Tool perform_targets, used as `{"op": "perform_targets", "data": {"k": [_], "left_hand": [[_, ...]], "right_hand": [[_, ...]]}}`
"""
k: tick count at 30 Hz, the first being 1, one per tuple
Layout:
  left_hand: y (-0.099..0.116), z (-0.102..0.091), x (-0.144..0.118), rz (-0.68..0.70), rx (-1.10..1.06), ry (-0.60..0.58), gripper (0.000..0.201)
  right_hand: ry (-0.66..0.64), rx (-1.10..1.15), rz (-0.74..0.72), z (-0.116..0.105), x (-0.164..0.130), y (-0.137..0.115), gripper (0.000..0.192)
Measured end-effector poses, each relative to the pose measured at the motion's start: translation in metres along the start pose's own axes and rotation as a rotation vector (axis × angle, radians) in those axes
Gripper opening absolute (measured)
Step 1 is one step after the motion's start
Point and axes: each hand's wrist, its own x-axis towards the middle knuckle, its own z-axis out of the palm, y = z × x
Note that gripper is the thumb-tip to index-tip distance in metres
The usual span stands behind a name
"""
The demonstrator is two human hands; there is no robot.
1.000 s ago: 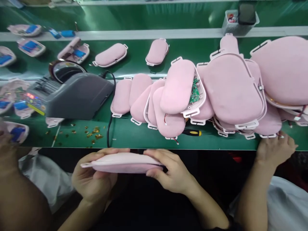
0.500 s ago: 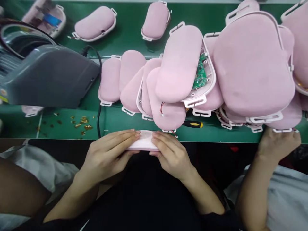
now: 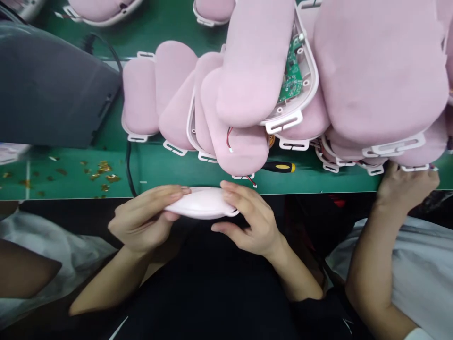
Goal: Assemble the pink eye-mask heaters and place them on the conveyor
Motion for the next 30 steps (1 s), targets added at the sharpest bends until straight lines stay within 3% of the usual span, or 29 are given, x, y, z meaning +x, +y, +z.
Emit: {"op": "perform_targets", "data": {"k": [3, 6, 9, 13, 15, 20, 22, 26, 29, 30], "left_hand": [[0.004, 0.006, -0.004, -0.058, -0.152, 0.022, 0.032], [0.017, 0.011, 0.001, -0.003, -0.129, -0.09, 0.049], [0.03, 0.013, 0.009, 0.003, -0.166, -0.083, 0.047], [0.032, 0.019, 0.009, -0.034, -0.169, 0.007, 0.028], [0.033, 0.022, 0.004, -0.055, -0.197, 0.041, 0.028], [0.043, 0.014, -0.01, -0.076, -0.198, 0.035, 0.04], [0.044, 0.006, -0.013, -0.147, -0.219, 0.067, 0.038], [0.031, -0.007, -0.011, -0.287, -0.37, 0.29, 0.025], [0.019, -0.01, 0.001, -0.224, -0.373, 0.234, 0.02], [0.017, -0.01, 0.006, -0.168, -0.315, 0.188, 0.029]], "right_hand": [[0.104, 0.197, 0.036, -0.001, -0.007, -0.009, 0.045], [0.089, 0.15, -0.116, 0.002, 0.001, -0.019, 0.044], [0.071, 0.091, -0.176, 0.005, 0.012, -0.021, 0.045], [0.093, 0.128, 0.0, 0.013, 0.011, -0.014, 0.042], [0.128, 0.181, 0.068, 0.019, 0.006, -0.012, 0.039], [0.186, 0.182, -0.003, 0.028, 0.009, -0.024, 0.03], [0.099, 0.121, -0.061, 0.023, 0.015, -0.029, 0.04], [-0.067, -0.009, -0.035, 0.001, 0.017, -0.031, 0.059], [-0.016, -0.18, -0.061, -0.016, 0.013, -0.025, 0.053], [-0.014, -0.269, -0.086, -0.019, 0.012, -0.023, 0.052]]}}
